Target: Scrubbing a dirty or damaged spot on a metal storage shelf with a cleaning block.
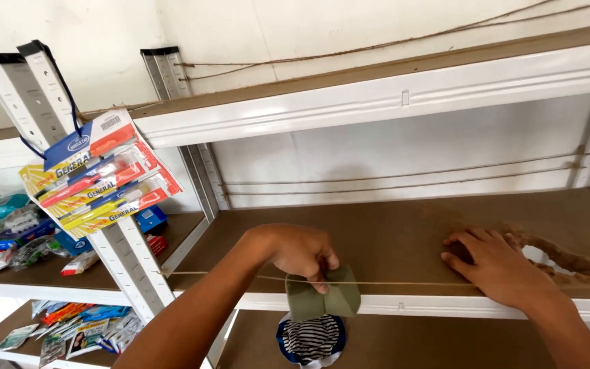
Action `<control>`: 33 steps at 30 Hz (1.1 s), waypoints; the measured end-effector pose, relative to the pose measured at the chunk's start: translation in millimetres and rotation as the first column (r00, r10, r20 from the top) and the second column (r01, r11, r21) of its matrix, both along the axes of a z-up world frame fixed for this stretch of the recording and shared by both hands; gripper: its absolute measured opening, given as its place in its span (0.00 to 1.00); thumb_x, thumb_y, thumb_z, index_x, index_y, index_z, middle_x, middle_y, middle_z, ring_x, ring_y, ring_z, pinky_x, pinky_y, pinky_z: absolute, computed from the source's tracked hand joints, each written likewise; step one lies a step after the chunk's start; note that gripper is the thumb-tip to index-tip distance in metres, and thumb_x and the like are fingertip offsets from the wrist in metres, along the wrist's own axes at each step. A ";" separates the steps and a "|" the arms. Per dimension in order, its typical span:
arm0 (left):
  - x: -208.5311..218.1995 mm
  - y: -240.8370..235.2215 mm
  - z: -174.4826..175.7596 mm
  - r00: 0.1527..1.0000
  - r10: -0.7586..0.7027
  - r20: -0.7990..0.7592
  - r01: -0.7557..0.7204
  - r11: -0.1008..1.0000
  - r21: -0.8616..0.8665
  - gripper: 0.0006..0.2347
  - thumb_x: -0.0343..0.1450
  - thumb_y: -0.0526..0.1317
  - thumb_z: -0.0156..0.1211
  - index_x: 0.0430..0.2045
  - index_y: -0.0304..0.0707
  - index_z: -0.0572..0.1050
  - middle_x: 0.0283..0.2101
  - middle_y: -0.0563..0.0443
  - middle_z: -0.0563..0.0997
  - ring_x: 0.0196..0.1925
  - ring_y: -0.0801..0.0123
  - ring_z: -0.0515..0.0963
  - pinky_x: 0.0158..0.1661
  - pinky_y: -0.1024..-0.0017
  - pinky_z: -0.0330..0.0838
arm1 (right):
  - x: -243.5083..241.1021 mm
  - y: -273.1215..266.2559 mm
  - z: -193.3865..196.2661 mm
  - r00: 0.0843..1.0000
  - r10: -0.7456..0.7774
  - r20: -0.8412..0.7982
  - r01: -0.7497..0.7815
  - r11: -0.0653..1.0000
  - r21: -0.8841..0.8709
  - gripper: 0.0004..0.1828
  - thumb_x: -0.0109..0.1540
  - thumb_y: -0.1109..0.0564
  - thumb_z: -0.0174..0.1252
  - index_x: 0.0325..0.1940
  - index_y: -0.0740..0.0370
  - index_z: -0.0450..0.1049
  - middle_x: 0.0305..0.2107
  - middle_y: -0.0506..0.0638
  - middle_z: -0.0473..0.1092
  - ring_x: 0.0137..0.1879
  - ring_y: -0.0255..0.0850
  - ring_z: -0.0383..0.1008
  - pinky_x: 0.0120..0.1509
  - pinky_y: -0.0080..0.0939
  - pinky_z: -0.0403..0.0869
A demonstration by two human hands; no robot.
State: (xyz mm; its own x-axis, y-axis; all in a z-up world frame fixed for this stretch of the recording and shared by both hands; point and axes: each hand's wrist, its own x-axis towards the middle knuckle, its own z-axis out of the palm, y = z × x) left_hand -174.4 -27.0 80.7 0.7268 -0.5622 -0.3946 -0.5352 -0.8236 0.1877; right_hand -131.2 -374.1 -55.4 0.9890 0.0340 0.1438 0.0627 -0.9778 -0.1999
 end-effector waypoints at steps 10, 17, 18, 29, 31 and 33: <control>0.2 -6.4 -5.3 0.967 0.130 0.221 -0.127 0.992 -0.025 0.19 0.63 0.33 0.70 0.49 0.39 0.80 0.49 0.48 0.85 0.45 0.59 0.84 0.49 0.64 0.79 | 1.9 -0.5 -3.7 0.998 0.012 0.055 -0.011 1.000 -0.013 0.25 0.64 0.29 0.44 0.58 0.37 0.73 0.54 0.32 0.73 0.62 0.35 0.72 0.79 0.52 0.59; 71.6 -14.2 0.0 0.835 0.170 0.524 -0.090 0.981 -0.174 0.19 0.60 0.38 0.70 0.46 0.43 0.81 0.46 0.50 0.85 0.45 0.56 0.83 0.48 0.60 0.76 | 1.7 -1.3 -3.7 0.996 0.031 0.084 -0.031 0.999 -0.010 0.23 0.63 0.30 0.47 0.55 0.38 0.72 0.53 0.34 0.72 0.61 0.38 0.71 0.78 0.54 0.57; 98.0 -16.2 -14.1 0.706 0.172 0.687 -0.035 0.977 -0.209 0.21 0.60 0.37 0.70 0.48 0.43 0.80 0.48 0.48 0.83 0.48 0.51 0.81 0.49 0.57 0.76 | -0.9 0.9 -0.5 0.998 0.037 0.058 -0.036 0.999 -0.006 0.23 0.64 0.31 0.47 0.55 0.39 0.72 0.54 0.34 0.72 0.62 0.39 0.70 0.79 0.56 0.57; 233.8 -61.1 -91.9 0.588 0.099 0.803 -0.150 0.989 -0.012 0.05 0.68 0.30 0.61 0.34 0.36 0.81 0.40 0.42 0.84 0.39 0.55 0.85 0.42 0.60 0.81 | 2.4 -3.9 -0.7 0.994 0.053 0.090 -0.056 0.998 0.027 0.21 0.63 0.32 0.48 0.54 0.37 0.73 0.54 0.33 0.71 0.60 0.36 0.71 0.75 0.53 0.59; 230.4 -61.2 -92.1 0.652 0.121 0.749 -0.151 0.988 -0.028 0.08 0.65 0.30 0.64 0.36 0.38 0.81 0.42 0.42 0.84 0.41 0.54 0.85 0.45 0.59 0.80 | 3.1 -3.8 -0.1 0.994 0.061 0.088 -0.065 0.997 0.035 0.21 0.63 0.31 0.48 0.54 0.38 0.73 0.54 0.33 0.70 0.60 0.37 0.70 0.74 0.52 0.60; 227.4 -59.3 -93.8 0.702 0.130 0.700 -0.134 0.990 -0.050 0.09 0.63 0.33 0.66 0.34 0.39 0.83 0.42 0.46 0.85 0.41 0.53 0.84 0.47 0.60 0.79 | 3.3 -2.9 1.0 0.993 0.068 0.094 -0.075 0.994 0.075 0.22 0.63 0.32 0.50 0.53 0.39 0.74 0.52 0.34 0.72 0.60 0.37 0.70 0.73 0.50 0.61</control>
